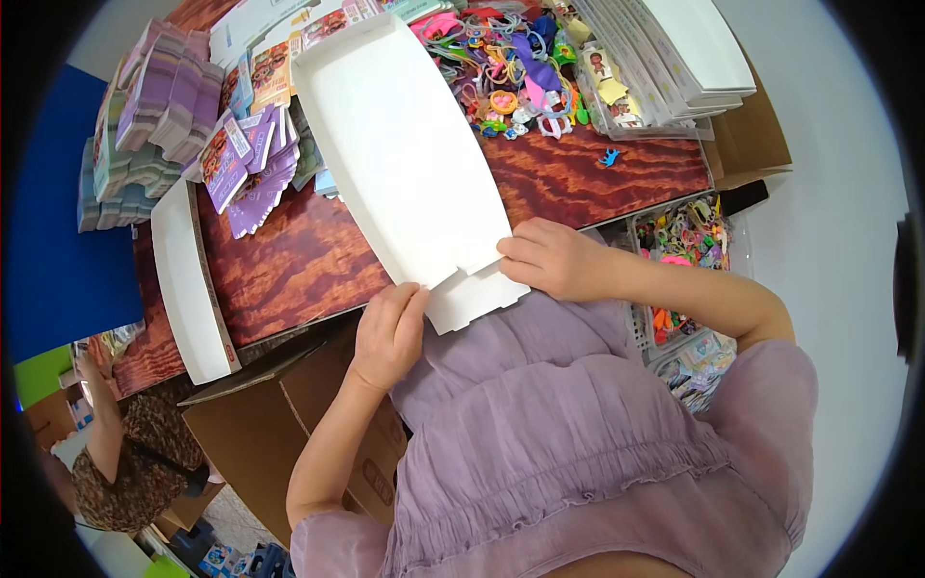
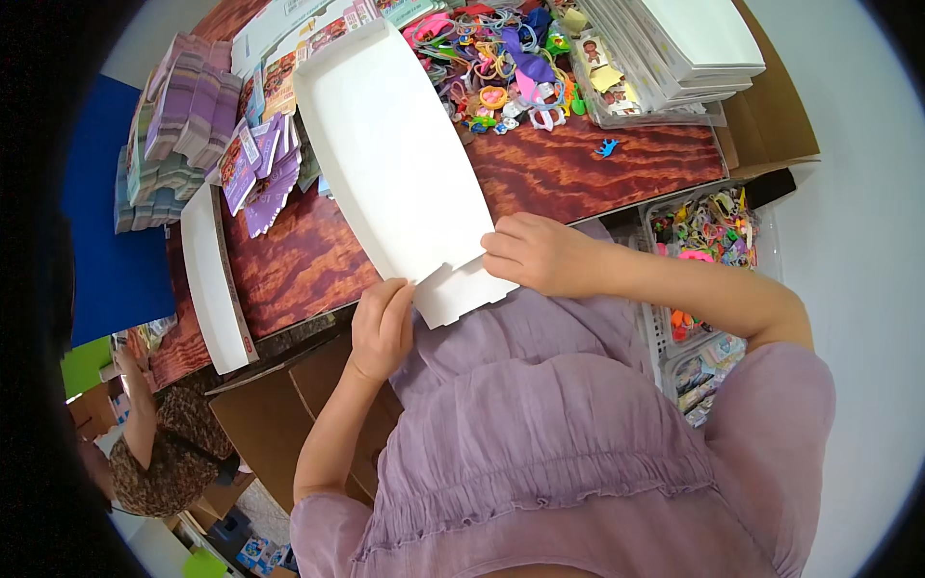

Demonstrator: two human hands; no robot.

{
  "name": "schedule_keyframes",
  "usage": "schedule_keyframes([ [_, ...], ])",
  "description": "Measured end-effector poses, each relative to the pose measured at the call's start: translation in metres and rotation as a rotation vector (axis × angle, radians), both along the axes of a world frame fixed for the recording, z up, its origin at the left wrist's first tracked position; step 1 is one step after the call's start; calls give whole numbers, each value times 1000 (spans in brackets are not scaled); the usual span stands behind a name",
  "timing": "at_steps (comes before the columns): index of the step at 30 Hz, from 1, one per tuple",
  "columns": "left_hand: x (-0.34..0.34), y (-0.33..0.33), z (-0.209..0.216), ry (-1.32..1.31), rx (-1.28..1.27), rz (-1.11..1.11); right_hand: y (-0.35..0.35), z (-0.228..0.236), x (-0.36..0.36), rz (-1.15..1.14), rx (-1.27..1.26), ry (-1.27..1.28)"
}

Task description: Folding flat white cardboard sheets into boxes.

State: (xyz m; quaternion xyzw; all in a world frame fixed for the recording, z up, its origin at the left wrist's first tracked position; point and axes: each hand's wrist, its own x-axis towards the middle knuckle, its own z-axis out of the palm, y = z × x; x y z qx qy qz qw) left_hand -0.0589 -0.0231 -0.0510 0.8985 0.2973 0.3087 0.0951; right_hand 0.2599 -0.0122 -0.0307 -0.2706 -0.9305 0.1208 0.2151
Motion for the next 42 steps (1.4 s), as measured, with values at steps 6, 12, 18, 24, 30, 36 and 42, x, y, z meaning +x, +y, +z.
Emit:
schedule_keyframes([
  [6, -4, -20, 1, 132, -56, 72, -3, 7, 3, -10, 189, -142],
  [12, 5, -17, 13, 0, -72, 120, -3, 4, -5, -52, 165, 62],
  [18, 6, -22, 25, -55, -293, 137, 0, 12, -11, -37, -73, 136],
  [24, 10, -22, 23, -110, -247, 174, -1, 13, -15, -111, -287, 244],
  [30, 10, -23, 25, -83, -213, 196, -4, 13, -18, -128, -276, 229],
  [36, 10, -17, 31, -149, -348, 232, -5, 9, -24, -203, -296, 316],
  [42, 29, -17, 23, -354, -397, 461, -6, 16, -39, -372, -367, 311],
])
